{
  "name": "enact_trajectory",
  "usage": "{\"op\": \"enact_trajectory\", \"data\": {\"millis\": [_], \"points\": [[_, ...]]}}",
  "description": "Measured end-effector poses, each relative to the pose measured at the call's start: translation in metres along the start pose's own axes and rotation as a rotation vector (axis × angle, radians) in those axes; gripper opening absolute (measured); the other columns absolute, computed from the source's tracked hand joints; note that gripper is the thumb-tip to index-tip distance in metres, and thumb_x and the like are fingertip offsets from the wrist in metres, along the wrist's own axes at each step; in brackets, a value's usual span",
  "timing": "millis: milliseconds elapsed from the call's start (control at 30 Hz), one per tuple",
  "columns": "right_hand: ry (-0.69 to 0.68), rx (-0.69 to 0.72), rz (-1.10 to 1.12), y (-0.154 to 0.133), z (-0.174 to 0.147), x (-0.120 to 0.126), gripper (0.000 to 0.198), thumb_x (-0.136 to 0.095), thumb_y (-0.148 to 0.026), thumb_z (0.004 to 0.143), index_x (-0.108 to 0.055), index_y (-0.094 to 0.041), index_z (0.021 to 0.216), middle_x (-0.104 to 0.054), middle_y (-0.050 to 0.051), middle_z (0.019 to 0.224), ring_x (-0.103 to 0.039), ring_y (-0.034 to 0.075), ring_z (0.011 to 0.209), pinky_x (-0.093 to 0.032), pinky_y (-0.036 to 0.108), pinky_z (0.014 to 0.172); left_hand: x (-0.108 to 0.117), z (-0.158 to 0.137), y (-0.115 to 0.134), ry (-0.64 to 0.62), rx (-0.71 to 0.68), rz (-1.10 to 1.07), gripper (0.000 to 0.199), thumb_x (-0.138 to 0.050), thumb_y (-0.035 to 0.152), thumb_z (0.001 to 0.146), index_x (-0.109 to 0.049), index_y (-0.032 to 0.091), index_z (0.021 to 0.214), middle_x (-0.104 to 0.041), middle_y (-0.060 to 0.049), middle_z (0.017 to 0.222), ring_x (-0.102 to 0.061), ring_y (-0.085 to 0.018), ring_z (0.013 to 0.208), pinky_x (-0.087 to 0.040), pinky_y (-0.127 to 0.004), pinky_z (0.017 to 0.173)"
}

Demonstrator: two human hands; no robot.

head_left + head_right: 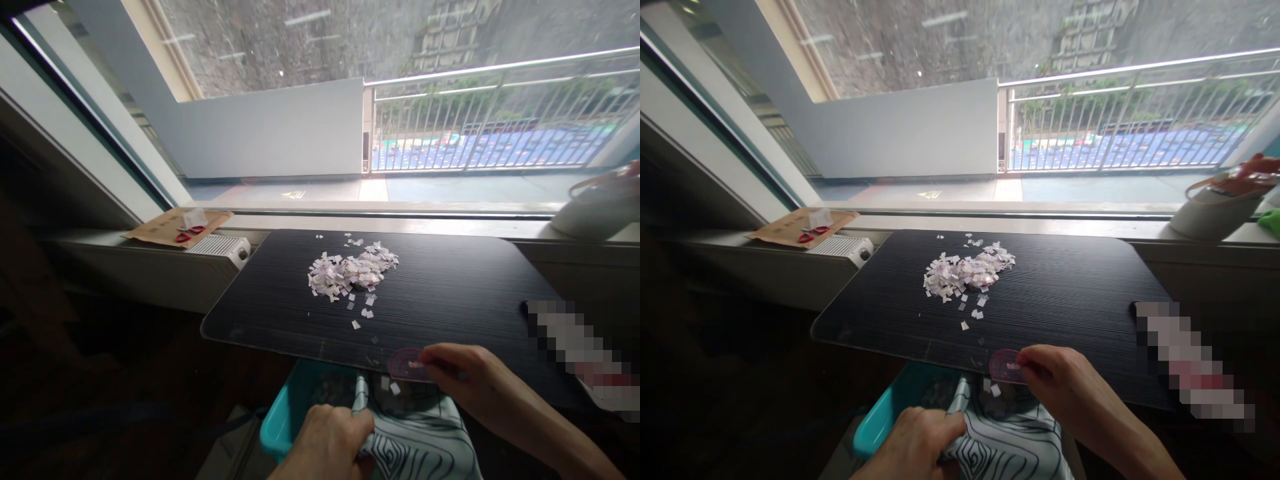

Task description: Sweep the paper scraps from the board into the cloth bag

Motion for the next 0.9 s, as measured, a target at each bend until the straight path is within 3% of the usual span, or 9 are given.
{"op": "enact_trajectory", "data": {"millis": [167,367,567,733,900], "points": [[0.101,-0.023,-0.004,0.012,0.007,-0.002,0.026,-0.056,-0.034,0.085,-0.077,-0.02,0.09,-0.077,0.002,0.077,-0.068,0.016,0.065,-0.052,0.021,0.06,0.002,0.002,0.005,0.008,-0.028,0.034,0.024,-0.065,0.027,0.076,-0.067,0.022,0.1,-0.073,-0.007,0.096,-0.068,-0.034,0.089,-0.051,-0.038,0.078],[0.208,-0.044,-0.015,0.02,0.024,-0.016,0.027,-0.055,-0.036,0.087,-0.076,-0.021,0.094,-0.078,0.004,0.085,-0.071,0.02,0.073,-0.054,0.026,0.068,-0.008,0.014,0.023,-0.03,-0.189,0.217,0.027,-0.061,0.036,0.084,-0.066,0.019,0.105,-0.073,-0.013,0.093,-0.07,-0.035,0.079,-0.053,-0.036,0.066],[0.046,0.016,0.055,0.014,0.02,-0.03,0.025,-0.055,-0.032,0.085,-0.077,-0.02,0.088,-0.077,0.002,0.08,-0.07,0.018,0.07,-0.054,0.022,0.064,-0.01,0.02,0.029,0.013,-0.234,0.228,0.023,-0.06,0.031,0.082,-0.067,0.019,0.1,-0.073,-0.012,0.086,-0.071,-0.034,0.072,-0.05,-0.034,0.058],[0.079,-0.024,0.055,0.013,0.019,-0.026,0.026,-0.055,-0.033,0.085,-0.077,-0.019,0.089,-0.077,0.003,0.079,-0.069,0.018,0.07,-0.053,0.022,0.064,-0.01,0.02,0.029,0.002,-0.253,0.243,0.023,-0.06,0.029,0.083,-0.067,0.017,0.101,-0.072,-0.015,0.086,-0.07,-0.036,0.071,-0.054,-0.037,0.059],[-0.078,0.01,0.075,-0.002,0.017,-0.028,0.025,-0.053,-0.029,0.086,-0.076,-0.019,0.085,-0.074,0.0,0.072,-0.065,0.015,0.064,-0.048,0.019,0.057,-0.009,0.019,0.031,-0.015,-0.252,0.232,0.024,-0.058,0.023,0.085,-0.067,0.016,0.105,-0.073,-0.016,0.089,-0.071,-0.037,0.073,-0.055,-0.04,0.06]]}}
Point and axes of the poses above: each hand's wrist, its own z-axis towards the middle knuckle, its own x-axis out of the back of the hand, y = z × x, the point moved 4 cm from there along z, towards the middle knuckle
